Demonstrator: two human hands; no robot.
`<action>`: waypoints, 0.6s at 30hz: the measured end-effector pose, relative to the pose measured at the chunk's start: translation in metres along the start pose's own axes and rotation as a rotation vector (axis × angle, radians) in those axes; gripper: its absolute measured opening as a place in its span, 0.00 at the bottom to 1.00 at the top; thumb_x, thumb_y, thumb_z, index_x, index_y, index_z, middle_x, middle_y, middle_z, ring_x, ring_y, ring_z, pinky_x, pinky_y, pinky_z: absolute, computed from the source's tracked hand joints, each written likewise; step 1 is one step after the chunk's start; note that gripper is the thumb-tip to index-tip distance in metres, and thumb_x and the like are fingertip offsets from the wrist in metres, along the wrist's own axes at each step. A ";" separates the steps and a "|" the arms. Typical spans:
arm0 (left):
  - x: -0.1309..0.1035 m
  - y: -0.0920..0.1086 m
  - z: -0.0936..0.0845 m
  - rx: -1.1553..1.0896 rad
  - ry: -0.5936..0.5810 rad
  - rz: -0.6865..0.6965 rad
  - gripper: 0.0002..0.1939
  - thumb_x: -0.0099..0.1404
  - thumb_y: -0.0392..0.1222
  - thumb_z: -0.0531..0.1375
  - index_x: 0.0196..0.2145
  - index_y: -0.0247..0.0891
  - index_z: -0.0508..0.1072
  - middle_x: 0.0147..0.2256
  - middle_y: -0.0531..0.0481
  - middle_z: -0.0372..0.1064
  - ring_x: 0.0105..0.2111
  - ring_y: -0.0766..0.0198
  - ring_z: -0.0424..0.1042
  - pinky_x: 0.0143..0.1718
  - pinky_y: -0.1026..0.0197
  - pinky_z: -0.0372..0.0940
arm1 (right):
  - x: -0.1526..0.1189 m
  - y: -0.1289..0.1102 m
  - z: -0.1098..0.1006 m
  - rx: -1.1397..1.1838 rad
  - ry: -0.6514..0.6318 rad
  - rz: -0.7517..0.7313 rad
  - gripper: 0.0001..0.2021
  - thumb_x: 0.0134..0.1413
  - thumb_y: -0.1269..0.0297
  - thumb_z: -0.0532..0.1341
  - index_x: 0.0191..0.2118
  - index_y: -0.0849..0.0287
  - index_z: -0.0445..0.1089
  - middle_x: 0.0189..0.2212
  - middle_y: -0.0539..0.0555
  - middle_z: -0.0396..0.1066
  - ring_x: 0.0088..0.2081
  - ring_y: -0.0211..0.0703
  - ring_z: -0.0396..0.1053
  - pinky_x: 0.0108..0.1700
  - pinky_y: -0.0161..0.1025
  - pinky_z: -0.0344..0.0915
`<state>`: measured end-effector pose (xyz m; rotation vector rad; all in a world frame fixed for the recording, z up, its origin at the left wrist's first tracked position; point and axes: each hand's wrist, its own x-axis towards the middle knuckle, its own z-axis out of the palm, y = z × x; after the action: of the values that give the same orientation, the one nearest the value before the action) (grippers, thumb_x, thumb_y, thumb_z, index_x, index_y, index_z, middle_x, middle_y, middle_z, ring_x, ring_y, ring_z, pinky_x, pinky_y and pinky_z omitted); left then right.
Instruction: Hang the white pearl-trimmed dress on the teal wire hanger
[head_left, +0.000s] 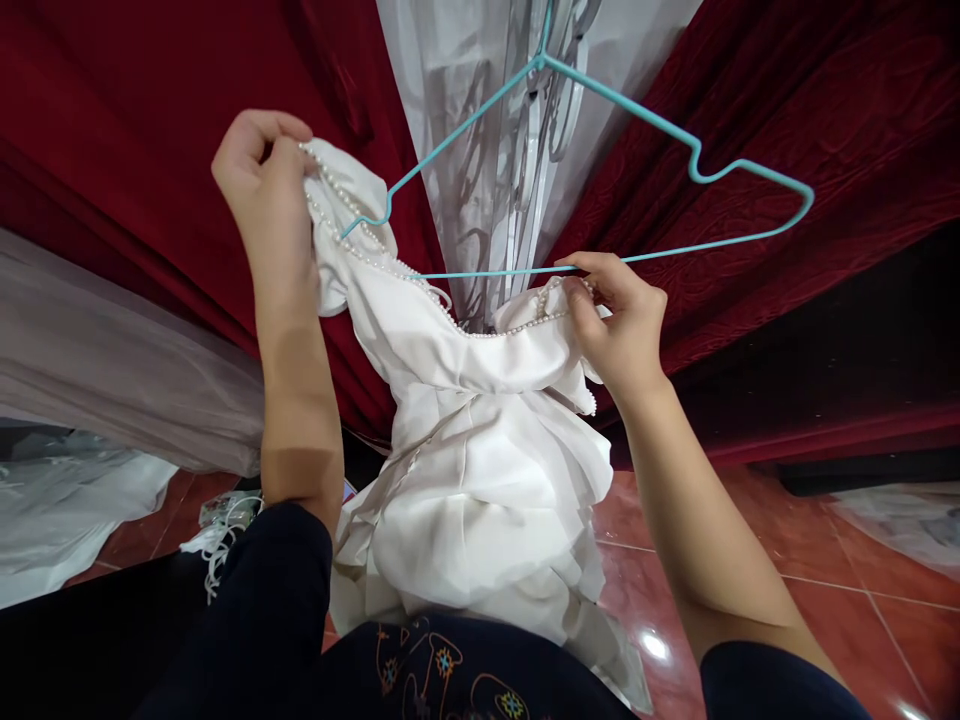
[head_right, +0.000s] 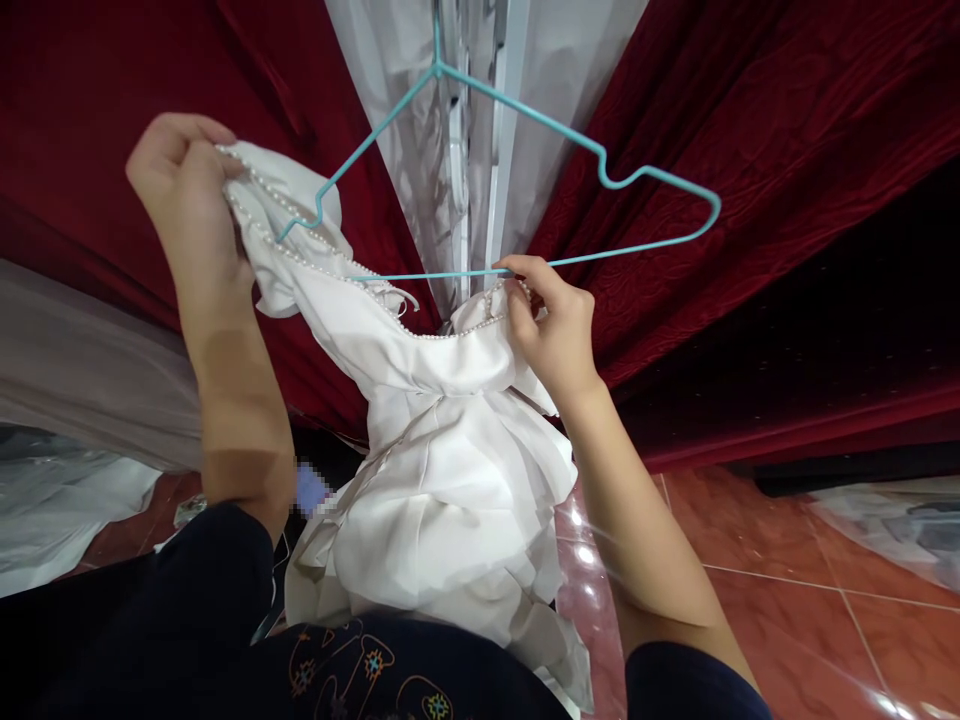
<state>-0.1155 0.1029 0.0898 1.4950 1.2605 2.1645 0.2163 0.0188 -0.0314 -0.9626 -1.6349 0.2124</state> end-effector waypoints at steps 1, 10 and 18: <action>0.000 0.000 0.007 -0.019 -0.033 -0.032 0.16 0.62 0.19 0.53 0.26 0.35 0.71 0.19 0.57 0.58 0.22 0.74 0.53 0.25 0.61 0.51 | 0.000 0.000 0.001 0.006 0.003 0.004 0.13 0.64 0.69 0.59 0.50 0.56 0.78 0.37 0.50 0.77 0.31 0.34 0.68 0.38 0.36 0.65; -0.050 -0.007 0.023 -0.158 -0.415 0.434 0.10 0.76 0.34 0.57 0.49 0.43 0.77 0.44 0.58 0.78 0.46 0.69 0.76 0.50 0.60 0.72 | 0.001 0.002 -0.003 0.025 0.000 0.021 0.13 0.64 0.68 0.58 0.49 0.55 0.77 0.37 0.50 0.76 0.33 0.34 0.69 0.39 0.37 0.65; -0.152 0.027 0.038 0.178 -0.551 0.402 0.13 0.78 0.35 0.51 0.46 0.43 0.75 0.46 0.47 0.76 0.50 0.57 0.76 0.53 0.52 0.71 | 0.000 0.007 0.003 0.068 0.012 0.076 0.10 0.65 0.63 0.59 0.48 0.56 0.75 0.36 0.51 0.75 0.33 0.35 0.69 0.40 0.38 0.65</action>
<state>-0.0065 0.0144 0.0143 2.3757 1.0365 1.6613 0.2168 0.0251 -0.0366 -0.9731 -1.5717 0.3113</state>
